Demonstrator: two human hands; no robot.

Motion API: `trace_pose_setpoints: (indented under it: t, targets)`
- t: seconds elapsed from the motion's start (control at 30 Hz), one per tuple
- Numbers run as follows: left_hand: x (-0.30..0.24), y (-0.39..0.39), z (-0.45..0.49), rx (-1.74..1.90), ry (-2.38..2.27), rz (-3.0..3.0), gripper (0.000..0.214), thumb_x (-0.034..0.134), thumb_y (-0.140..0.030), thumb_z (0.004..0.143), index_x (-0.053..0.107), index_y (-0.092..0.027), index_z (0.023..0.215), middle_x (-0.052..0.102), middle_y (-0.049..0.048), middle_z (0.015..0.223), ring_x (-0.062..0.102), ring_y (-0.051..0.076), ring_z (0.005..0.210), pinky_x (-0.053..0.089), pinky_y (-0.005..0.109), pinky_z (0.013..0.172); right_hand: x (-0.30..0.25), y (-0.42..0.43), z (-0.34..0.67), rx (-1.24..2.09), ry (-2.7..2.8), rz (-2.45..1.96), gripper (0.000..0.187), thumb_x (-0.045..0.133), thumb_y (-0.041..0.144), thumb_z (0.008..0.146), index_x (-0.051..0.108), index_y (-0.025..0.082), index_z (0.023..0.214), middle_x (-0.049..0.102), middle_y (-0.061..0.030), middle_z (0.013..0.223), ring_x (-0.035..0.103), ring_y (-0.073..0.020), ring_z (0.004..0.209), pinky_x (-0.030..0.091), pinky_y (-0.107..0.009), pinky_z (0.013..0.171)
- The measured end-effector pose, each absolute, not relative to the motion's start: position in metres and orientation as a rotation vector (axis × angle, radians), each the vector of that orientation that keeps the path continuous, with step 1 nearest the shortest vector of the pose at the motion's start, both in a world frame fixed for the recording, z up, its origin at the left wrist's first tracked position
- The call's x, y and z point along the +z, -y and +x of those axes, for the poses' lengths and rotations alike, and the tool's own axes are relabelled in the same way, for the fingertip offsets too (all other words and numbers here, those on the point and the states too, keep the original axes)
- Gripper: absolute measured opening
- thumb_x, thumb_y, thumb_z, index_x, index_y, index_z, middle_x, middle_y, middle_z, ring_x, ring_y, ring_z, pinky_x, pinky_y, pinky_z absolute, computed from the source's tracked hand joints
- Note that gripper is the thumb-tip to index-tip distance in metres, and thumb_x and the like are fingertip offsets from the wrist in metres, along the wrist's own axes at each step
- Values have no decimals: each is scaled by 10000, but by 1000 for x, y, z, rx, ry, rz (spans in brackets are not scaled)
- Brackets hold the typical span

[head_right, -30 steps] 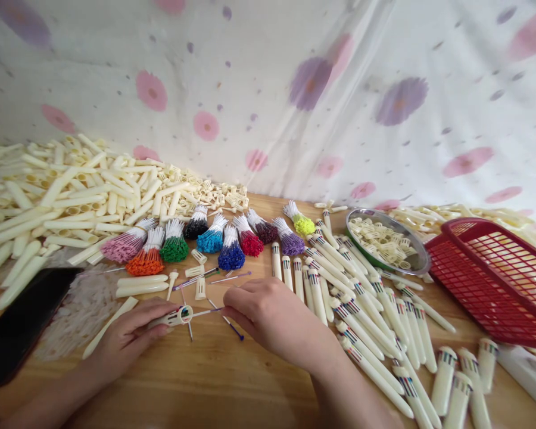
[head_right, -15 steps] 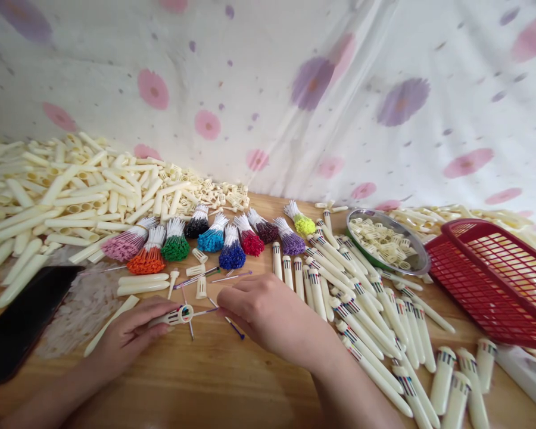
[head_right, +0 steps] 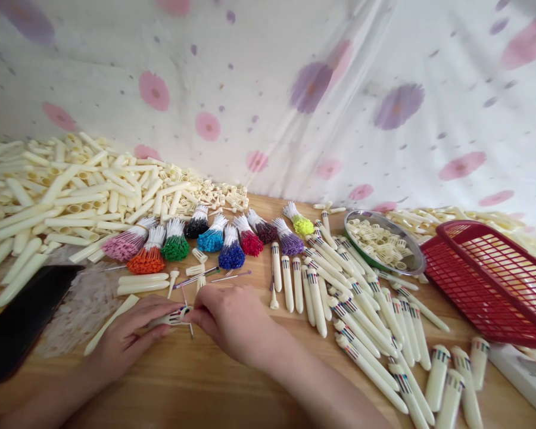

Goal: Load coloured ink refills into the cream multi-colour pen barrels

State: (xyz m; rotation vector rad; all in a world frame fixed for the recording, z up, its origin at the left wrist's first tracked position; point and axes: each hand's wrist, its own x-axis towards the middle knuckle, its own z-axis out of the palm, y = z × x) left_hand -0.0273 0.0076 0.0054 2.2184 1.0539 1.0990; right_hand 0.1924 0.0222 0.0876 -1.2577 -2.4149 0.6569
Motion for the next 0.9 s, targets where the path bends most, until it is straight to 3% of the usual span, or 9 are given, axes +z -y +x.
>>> trace_pose_setpoints:
  t: [0.27,0.4,0.53,0.63,0.77,0.9]
  targets:
    - [6,-6,-31,1156,-1088,2107,263,620,-235,795,663,-256,1053,718,40,934,655,187,880,531,272,774,77,-17,188,868,2205,-1026,288,443,389,906,590,153,830,608,-9,653,523,-94,560,374,-182,534]
    - [6,-5,-32,1129,-1075,2036,268,621,-207,792,665,-245,1053,708,58,964,651,196,898,531,275,774,77,-19,205,862,2237,-1171,263,423,365,918,582,162,868,631,-19,723,556,-104,619,393,-196,572]
    - [11,-5,-30,1163,-967,1925,223,608,-187,801,665,-240,1010,708,54,920,657,193,873,537,285,767,52,-23,216,635,2462,-1510,149,539,302,859,579,162,886,646,-42,803,588,-160,713,415,-251,617]
    - [15,-6,-27,1204,-860,1829,171,594,-199,817,654,-240,972,712,52,889,666,200,865,544,308,768,26,-24,216,312,2633,-1608,218,634,324,786,576,146,898,632,-81,887,578,-233,839,432,-315,681]
    - [14,-7,-25,1223,-802,1805,148,596,-205,818,648,-228,955,712,61,876,666,208,861,546,327,767,4,-23,209,59,2758,-1524,71,552,213,848,571,149,824,617,-77,842,571,-226,804,434,-326,685]
    - [7,-7,-28,1142,-869,1884,182,583,-198,822,651,-227,988,710,64,901,660,205,875,540,319,773,1,-22,206,23,2756,-1506,63,526,128,848,573,141,809,615,-79,816,570,-221,768,435,-325,666]
